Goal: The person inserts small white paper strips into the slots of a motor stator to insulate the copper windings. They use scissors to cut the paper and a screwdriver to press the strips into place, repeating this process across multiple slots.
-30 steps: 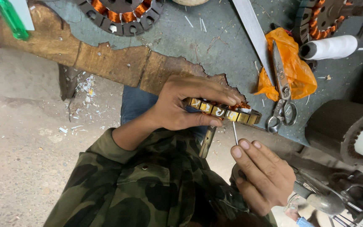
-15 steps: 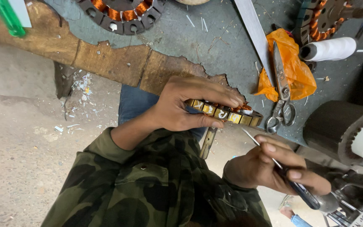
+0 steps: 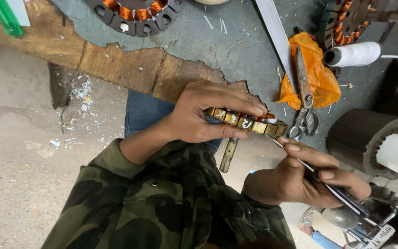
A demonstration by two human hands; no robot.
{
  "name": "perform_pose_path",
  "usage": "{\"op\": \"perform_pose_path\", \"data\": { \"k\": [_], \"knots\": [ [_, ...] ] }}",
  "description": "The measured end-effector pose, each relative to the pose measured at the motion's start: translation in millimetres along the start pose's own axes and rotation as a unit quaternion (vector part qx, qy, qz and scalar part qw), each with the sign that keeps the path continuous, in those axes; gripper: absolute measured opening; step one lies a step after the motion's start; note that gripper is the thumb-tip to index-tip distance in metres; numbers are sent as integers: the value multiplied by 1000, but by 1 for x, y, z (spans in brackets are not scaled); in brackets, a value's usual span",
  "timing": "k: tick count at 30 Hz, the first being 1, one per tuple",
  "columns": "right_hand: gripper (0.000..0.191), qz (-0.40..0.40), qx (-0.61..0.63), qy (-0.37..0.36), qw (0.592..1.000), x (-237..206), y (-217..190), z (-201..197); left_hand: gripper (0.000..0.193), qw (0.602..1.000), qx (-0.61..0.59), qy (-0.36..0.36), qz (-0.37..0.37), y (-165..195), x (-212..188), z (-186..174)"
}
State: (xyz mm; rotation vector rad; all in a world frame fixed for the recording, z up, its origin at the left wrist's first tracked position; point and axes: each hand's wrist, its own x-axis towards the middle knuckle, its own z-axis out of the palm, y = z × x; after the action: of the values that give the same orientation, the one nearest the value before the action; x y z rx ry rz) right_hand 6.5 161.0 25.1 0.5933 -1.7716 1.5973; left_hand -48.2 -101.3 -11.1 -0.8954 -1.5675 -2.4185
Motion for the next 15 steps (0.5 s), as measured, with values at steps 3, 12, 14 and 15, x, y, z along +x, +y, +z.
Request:
{"op": "perform_pose_path", "data": {
  "k": [3,12,14,15],
  "knots": [
    [43,71,-59,-160,983,23,-15,-1,40,1000,3,1,-3,2,-1,0],
    [60,477,-34,-495,725,93,-47,-9,39,998,45,36,15,3,-1,11],
    [73,505,-37,-443,740,79,-52,-28,40,997,58,50,18,4,-2,15],
    [79,519,-38,-417,745,70,-54,-37,40,996,67,57,11,5,-3,18]
  ]
}}
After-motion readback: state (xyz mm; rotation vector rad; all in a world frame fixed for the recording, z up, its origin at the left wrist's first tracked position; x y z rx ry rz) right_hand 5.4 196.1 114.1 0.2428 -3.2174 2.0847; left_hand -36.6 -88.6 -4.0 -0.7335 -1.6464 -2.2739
